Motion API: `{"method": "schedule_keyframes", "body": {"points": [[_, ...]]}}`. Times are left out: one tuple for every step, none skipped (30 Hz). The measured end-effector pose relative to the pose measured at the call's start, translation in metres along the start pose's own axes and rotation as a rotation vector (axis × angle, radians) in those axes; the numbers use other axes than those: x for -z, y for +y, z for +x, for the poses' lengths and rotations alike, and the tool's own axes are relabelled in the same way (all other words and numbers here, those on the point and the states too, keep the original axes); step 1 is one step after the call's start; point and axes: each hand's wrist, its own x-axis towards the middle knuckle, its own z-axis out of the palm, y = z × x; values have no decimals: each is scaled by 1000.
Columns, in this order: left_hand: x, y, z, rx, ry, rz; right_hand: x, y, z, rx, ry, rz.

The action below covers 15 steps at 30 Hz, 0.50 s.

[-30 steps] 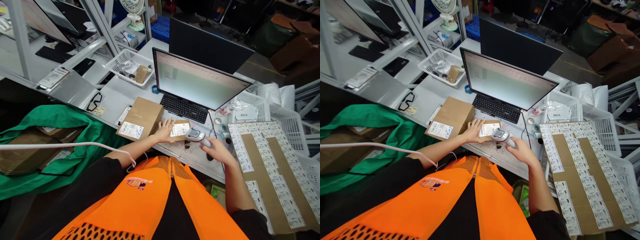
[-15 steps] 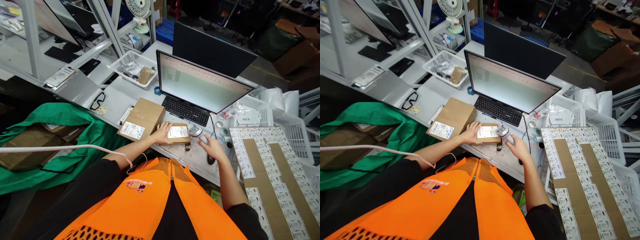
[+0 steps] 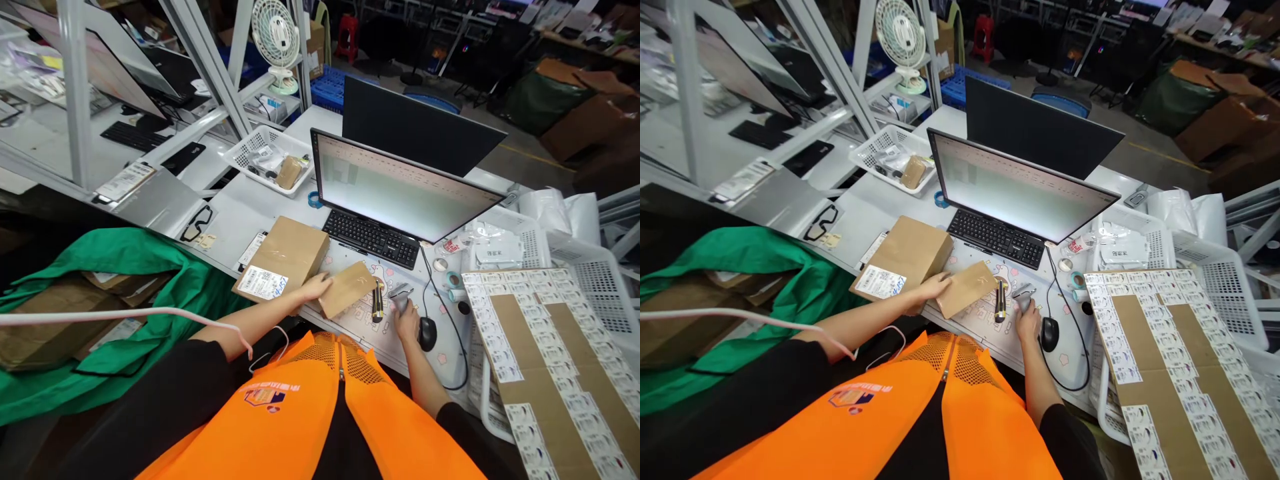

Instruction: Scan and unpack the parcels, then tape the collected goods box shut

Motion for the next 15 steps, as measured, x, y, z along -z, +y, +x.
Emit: {"method": "schedule_keyframes", "body": {"points": [[-3,1,-1,-11,17,25,6,-1,5,-26,4,9],[-5,3,-3,-28,22,42,14,-4,11,-49,28,23],[-9,5,-5,-57,26,64,23,-9,19,-59,65,41],[-12,9,-8,-99,32,94,33,-16,28,-48,109,61],[-15,13,-11,-149,40,130,43,-25,39,-14,148,78],[-17,17,-14,-198,44,168,53,-35,51,42,160,87],[-18,21,-16,-239,44,201,61,-47,64,100,150,85],[-18,25,-18,-274,37,221,67,-59,77,148,100,70],[-16,28,-19,-298,27,224,71,-72,90,167,20,57],[-13,31,-19,-312,16,210,73,-83,103,169,-53,46],[-8,34,-18,-322,12,189,73,-93,114,163,-107,40],[-2,35,-16,-332,10,168,71,-102,124,148,-145,36],[4,36,-15,-339,8,150,68,-110,132,129,-168,33],[12,36,-14,-341,-3,136,64,-115,137,109,-182,27],[19,35,-13,-336,-20,127,60,-120,141,91,-200,19]]}}
